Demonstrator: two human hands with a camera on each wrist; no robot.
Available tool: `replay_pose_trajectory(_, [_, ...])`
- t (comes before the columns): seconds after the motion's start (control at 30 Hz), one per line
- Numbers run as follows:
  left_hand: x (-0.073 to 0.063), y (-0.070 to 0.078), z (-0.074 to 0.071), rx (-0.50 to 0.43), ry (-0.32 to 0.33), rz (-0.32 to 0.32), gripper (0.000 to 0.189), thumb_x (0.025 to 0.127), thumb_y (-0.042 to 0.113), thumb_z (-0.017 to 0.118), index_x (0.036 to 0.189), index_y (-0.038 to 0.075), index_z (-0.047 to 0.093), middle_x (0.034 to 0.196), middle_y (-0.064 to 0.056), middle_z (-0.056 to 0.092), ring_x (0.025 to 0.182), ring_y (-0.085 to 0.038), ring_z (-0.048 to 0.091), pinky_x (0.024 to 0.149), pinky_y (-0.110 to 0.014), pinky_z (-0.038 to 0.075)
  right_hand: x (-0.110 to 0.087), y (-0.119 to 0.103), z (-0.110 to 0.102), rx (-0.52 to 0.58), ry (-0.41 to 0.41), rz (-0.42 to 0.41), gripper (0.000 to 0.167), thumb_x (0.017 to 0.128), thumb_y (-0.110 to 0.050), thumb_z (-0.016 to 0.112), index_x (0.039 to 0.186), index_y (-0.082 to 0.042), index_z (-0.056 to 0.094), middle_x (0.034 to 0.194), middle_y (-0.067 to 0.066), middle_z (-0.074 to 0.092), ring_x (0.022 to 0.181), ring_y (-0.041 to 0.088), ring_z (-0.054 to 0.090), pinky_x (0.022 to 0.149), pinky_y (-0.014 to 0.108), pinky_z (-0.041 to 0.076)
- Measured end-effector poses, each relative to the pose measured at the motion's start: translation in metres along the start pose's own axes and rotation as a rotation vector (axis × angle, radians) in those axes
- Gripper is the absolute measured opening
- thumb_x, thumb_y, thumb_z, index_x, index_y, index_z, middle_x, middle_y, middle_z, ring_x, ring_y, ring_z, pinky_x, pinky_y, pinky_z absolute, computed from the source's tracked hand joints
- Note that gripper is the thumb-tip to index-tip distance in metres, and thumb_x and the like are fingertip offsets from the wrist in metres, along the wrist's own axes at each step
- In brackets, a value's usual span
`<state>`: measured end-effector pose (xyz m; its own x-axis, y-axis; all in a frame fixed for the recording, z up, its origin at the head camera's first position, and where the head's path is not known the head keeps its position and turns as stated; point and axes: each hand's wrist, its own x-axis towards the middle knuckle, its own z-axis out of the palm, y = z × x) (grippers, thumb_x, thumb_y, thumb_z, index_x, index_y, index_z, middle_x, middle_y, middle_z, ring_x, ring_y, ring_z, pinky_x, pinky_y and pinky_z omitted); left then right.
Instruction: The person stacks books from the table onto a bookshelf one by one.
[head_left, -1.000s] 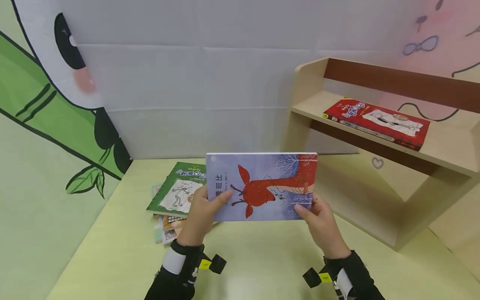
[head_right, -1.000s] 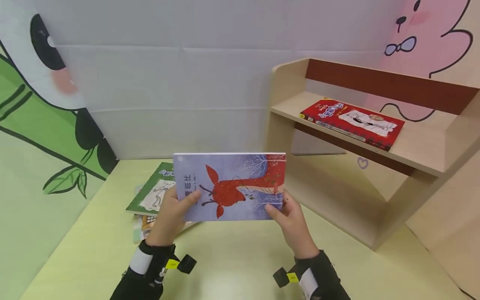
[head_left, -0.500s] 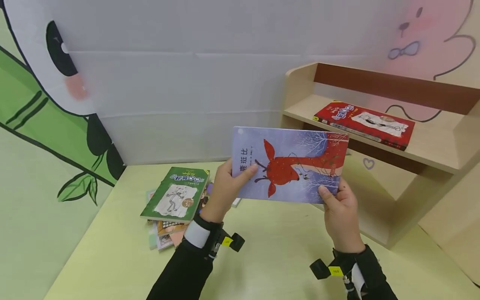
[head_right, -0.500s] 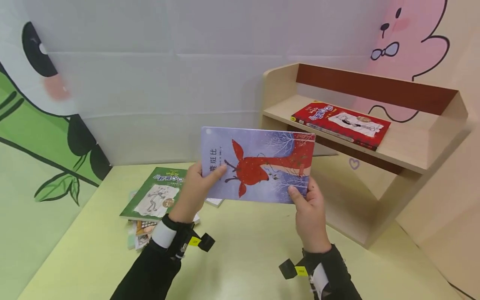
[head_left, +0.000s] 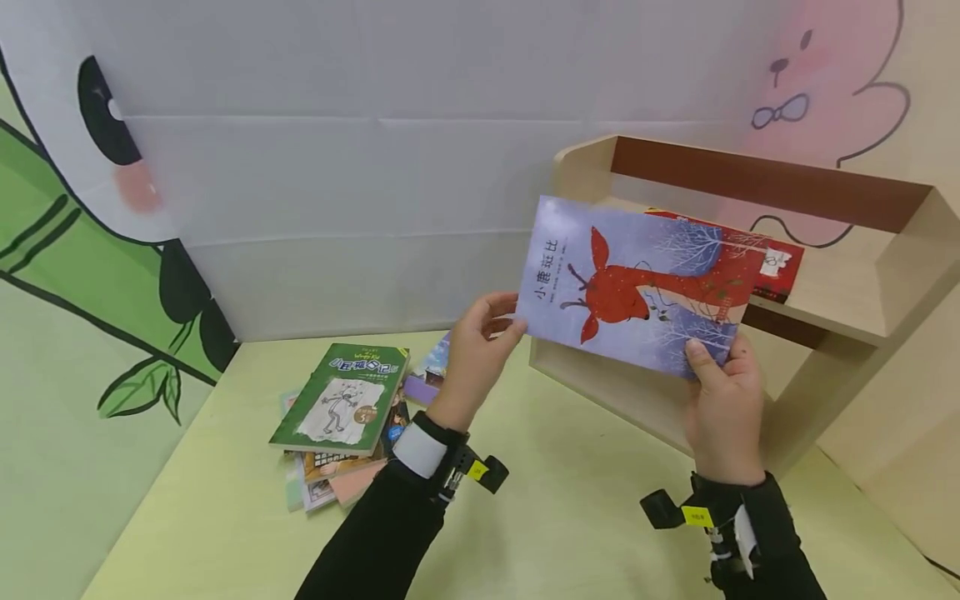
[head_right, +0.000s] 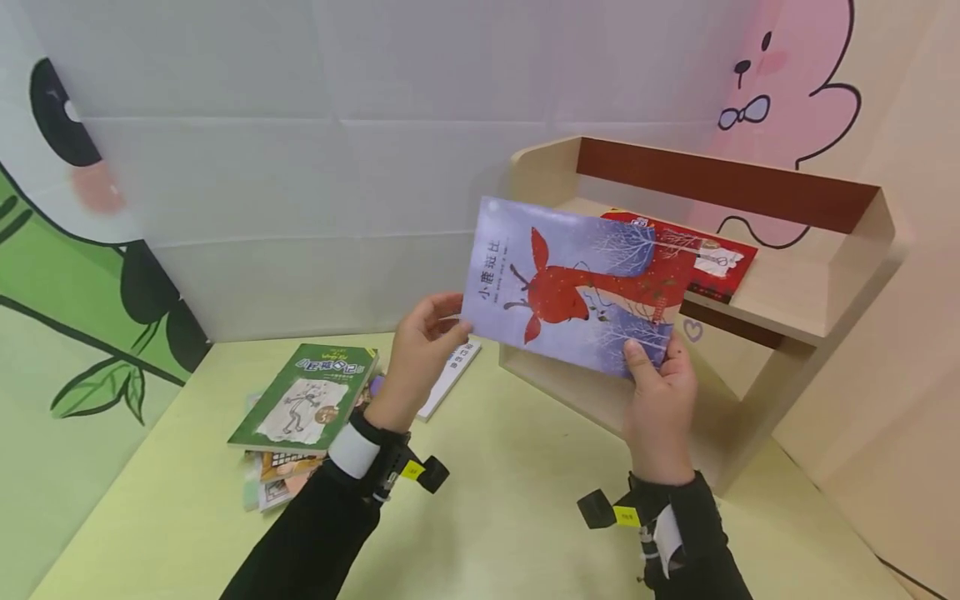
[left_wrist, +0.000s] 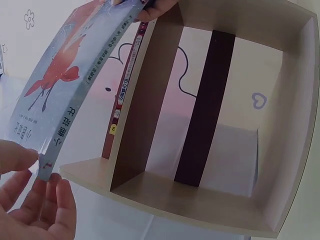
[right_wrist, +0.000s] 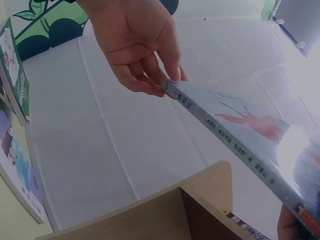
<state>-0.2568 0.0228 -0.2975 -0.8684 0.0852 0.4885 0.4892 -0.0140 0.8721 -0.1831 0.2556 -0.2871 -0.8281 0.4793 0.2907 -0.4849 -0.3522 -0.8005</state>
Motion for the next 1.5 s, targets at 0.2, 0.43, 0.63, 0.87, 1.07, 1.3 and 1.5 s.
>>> replay_pose_trajectory(0.2, [0.005,0.000,0.007,0.054,-0.118,0.010,0.042,0.090,0.001,0.065,0.131,0.001,0.059,0.130,-0.012,0.061,0.101,-0.026,0.063,0.087,-0.034,0.054,0.013,-0.013,-0.003,0.064,0.015,-0.021,0.056,0.088,-0.011,0.067,0.137,-0.003,0.042,0.136,0.011,0.047,0.125,0.022,0.048,0.092,0.023,0.048])
replay_pose_trajectory(0.43, [0.026,0.010,0.038,-0.113,-0.137,-0.077,0.065,0.088,-0.012,0.051,0.149,-0.003,0.030,0.145,-0.018,0.042,0.118,-0.033,0.055,0.089,-0.030,0.051,0.032,-0.029,0.003,0.034,-0.051,-0.103,0.053,0.092,-0.009,0.060,0.138,-0.005,0.035,0.139,0.010,0.042,0.129,0.023,0.046,0.094,0.025,0.047])
replay_pose_trajectory(0.63, [0.050,0.023,0.062,-0.100,-0.105,-0.122,0.073,0.082,-0.011,0.058,0.149,0.003,0.034,0.148,-0.011,0.031,0.114,-0.023,0.054,0.075,-0.021,0.049,0.054,-0.049,0.011,-0.066,-0.092,-0.150,0.054,0.097,-0.006,0.052,0.142,-0.017,0.024,0.143,0.010,0.039,0.130,0.024,0.045,0.095,0.025,0.047])
replay_pose_trajectory(0.87, [0.070,0.029,0.074,0.030,-0.153,-0.115,0.065,0.082,-0.003,0.061,0.144,0.003,0.044,0.140,-0.012,0.039,0.116,-0.024,0.050,0.083,-0.023,0.048,0.079,-0.068,0.003,-0.532,-0.050,-0.146,0.053,0.102,-0.016,0.043,0.149,-0.019,0.019,0.150,0.004,0.030,0.133,0.018,0.037,0.106,0.024,0.036])
replay_pose_trajectory(1.07, [0.073,0.019,0.081,0.029,-0.192,-0.143,0.059,0.082,-0.001,0.065,0.139,-0.002,0.048,0.140,-0.016,0.045,0.120,-0.029,0.050,0.092,-0.028,0.046,0.091,-0.075,-0.007,-1.011,-0.066,0.007,0.076,0.097,-0.042,0.050,0.156,-0.018,0.008,0.156,0.014,0.025,0.132,0.028,0.036,0.111,0.043,0.033])
replay_pose_trajectory(1.3, [0.070,0.018,0.086,0.014,-0.181,-0.170,0.072,0.084,0.001,0.065,0.149,0.006,0.036,0.146,-0.013,0.037,0.120,-0.023,0.045,0.087,-0.026,0.045,0.094,-0.078,-0.019,-1.175,-0.231,0.052,0.108,0.086,-0.053,0.066,0.154,-0.006,-0.004,0.153,0.030,0.020,0.129,0.048,0.030,0.104,0.067,0.028])
replay_pose_trajectory(1.5, [0.070,0.021,0.087,0.015,-0.171,-0.178,0.076,0.083,-0.001,0.065,0.151,0.006,0.033,0.148,-0.013,0.036,0.122,-0.025,0.046,0.084,-0.022,0.045,0.093,-0.078,-0.018,-1.196,-0.213,0.062,0.111,0.084,-0.056,0.065,0.154,-0.003,-0.004,0.153,0.030,0.021,0.129,0.048,0.030,0.103,0.068,0.029])
